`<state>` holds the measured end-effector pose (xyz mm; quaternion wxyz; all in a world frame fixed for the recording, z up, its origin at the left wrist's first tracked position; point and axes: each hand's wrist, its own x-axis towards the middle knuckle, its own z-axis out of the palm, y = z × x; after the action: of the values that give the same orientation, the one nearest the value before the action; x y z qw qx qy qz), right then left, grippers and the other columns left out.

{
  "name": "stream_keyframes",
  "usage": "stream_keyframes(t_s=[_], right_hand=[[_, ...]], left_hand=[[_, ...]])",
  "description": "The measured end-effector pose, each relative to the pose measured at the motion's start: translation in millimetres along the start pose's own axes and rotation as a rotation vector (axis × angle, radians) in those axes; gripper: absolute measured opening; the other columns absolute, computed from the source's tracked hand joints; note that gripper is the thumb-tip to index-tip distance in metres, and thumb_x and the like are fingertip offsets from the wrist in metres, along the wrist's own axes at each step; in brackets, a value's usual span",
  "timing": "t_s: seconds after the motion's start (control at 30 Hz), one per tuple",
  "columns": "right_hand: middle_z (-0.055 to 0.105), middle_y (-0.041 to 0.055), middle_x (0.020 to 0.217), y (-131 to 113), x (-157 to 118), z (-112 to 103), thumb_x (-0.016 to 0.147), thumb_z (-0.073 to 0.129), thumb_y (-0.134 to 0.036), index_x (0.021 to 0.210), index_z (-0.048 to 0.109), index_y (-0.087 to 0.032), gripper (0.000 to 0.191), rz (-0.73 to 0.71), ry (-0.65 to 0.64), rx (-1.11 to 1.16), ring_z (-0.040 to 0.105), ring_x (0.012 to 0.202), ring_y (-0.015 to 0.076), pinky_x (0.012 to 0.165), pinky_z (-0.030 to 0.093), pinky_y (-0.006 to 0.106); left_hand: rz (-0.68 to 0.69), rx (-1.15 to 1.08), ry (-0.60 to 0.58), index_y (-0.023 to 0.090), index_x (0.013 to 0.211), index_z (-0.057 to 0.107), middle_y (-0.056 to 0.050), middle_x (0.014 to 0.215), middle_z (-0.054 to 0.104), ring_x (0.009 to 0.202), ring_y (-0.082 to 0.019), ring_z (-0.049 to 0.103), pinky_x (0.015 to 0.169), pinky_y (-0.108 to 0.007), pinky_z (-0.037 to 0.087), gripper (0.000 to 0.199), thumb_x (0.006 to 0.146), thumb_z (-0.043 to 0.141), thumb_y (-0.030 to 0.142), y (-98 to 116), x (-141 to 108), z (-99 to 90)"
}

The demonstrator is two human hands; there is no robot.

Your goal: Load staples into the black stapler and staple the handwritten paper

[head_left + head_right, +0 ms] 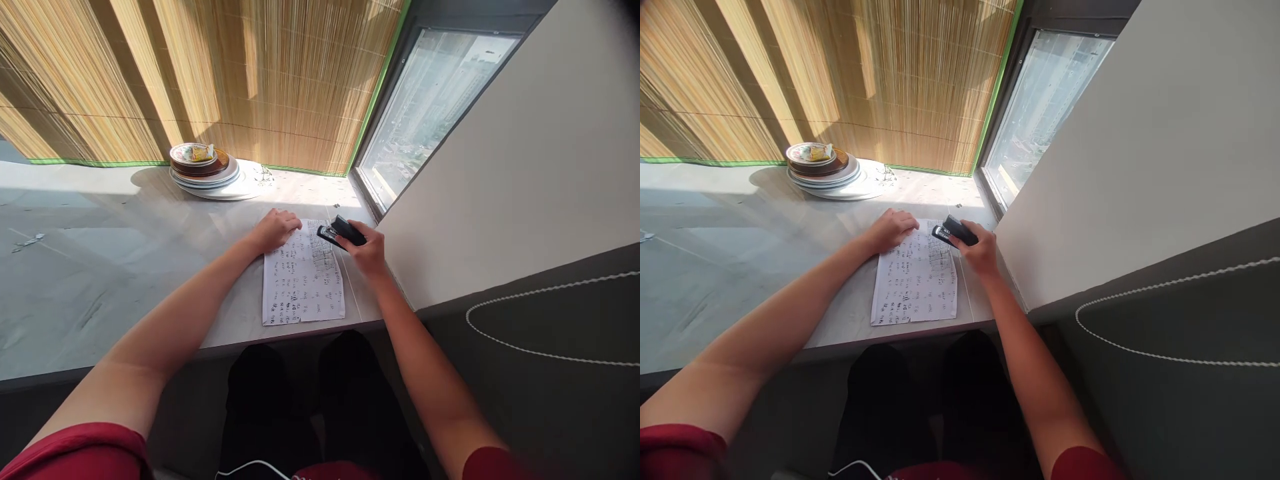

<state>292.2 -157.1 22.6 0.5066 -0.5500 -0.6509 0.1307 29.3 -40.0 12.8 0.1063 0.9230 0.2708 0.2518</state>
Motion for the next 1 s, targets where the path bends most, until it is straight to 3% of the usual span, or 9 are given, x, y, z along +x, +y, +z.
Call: stream_keyframes(t_s=[0.1,0.2,0.3,0.4,0.67,0.9,1.0], right_hand=[[0.076,0.0078,0.101,-2.5,-40.9,-36.8,0.086,0.076,-0.043,0.111,0.077,-0.022,0.033,0.015,0.124,-0.186,0.071,0.09,0.0281,0.086,0.059,0.046],[0.077,0.0094,0.105,-2.4,-71.2,-61.9,0.088,0.074,-0.042,0.115,0.076,-0.025,0.032,0.011,0.098,-0.311,0.072,0.095,0.0294,0.088,0.059,0.046],[0.077,0.0097,0.108,1.2,-79.3,-72.0,0.089,0.073,-0.041,0.122,0.074,-0.026,0.036,-0.005,0.01,-0.38,0.073,0.096,0.0303,0.088,0.058,0.047],[0.078,0.0087,0.109,2.8,-75.0,-70.2,0.091,0.07,-0.038,0.123,0.074,-0.026,0.035,-0.016,-0.052,-0.404,0.072,0.096,0.0305,0.089,0.056,0.048],[0.077,0.0073,0.111,-6.4,-69.1,-50.6,0.091,0.071,-0.035,0.125,0.073,-0.029,0.034,-0.098,-0.107,-0.429,0.064,0.108,0.0322,0.1,0.047,0.053],[0.073,0.0058,0.116,-5.1,-65.3,-42.0,0.1,0.059,-0.035,0.14,0.065,-0.036,0.04,-0.2,-0.175,-0.478,0.064,0.106,0.029,0.101,0.044,0.05],[0.071,0.0055,0.118,-7.8,-64.4,-39.2,0.103,0.055,-0.031,0.141,0.064,-0.038,0.04,-0.227,-0.21,-0.493,0.063,0.108,0.0278,0.099,0.044,0.047]], left_hand=[[0.094,-0.014,-0.021,0.021,0.107,0.074,-0.013,0.115,0.073,0.108,-0.03,0.065,0.099,-0.049,0.042,0.032,0.099,0.043,0.019,25.3,2.2,1.5],[0.253,-0.135,-0.232,0.03,0.126,0.071,-0.007,0.131,0.071,0.119,-0.026,0.065,0.105,-0.045,0.044,0.034,0.104,0.046,0.034,51.2,3.9,9.0],[0.324,-0.214,-0.361,0.037,0.144,0.061,-0.002,0.155,0.056,0.145,-0.029,0.049,0.12,-0.045,0.033,0.05,0.096,0.061,0.052,61.4,3.4,18.1],[0.31,-0.235,-0.397,0.036,0.154,0.051,-0.002,0.165,0.042,0.154,-0.03,0.036,0.128,-0.046,0.022,0.068,0.091,0.065,0.06,59.7,1.9,23.8],[0.293,-0.283,-0.4,0.041,0.156,0.046,0.003,0.167,0.038,0.159,-0.03,0.022,0.13,-0.048,0.017,0.069,0.092,0.065,0.057,62.6,-0.4,23.4],[0.278,-0.308,-0.48,0.033,0.164,0.032,-0.001,0.169,0.033,0.16,-0.03,0.018,0.132,-0.049,0.004,0.085,0.09,0.063,0.062,61.8,0.1,25.5],[0.317,-0.343,-0.441,0.034,0.161,0.039,-0.001,0.168,0.035,0.159,-0.03,0.024,0.132,-0.046,0.009,0.083,0.088,0.064,0.063,59.0,0.2,29.6]])
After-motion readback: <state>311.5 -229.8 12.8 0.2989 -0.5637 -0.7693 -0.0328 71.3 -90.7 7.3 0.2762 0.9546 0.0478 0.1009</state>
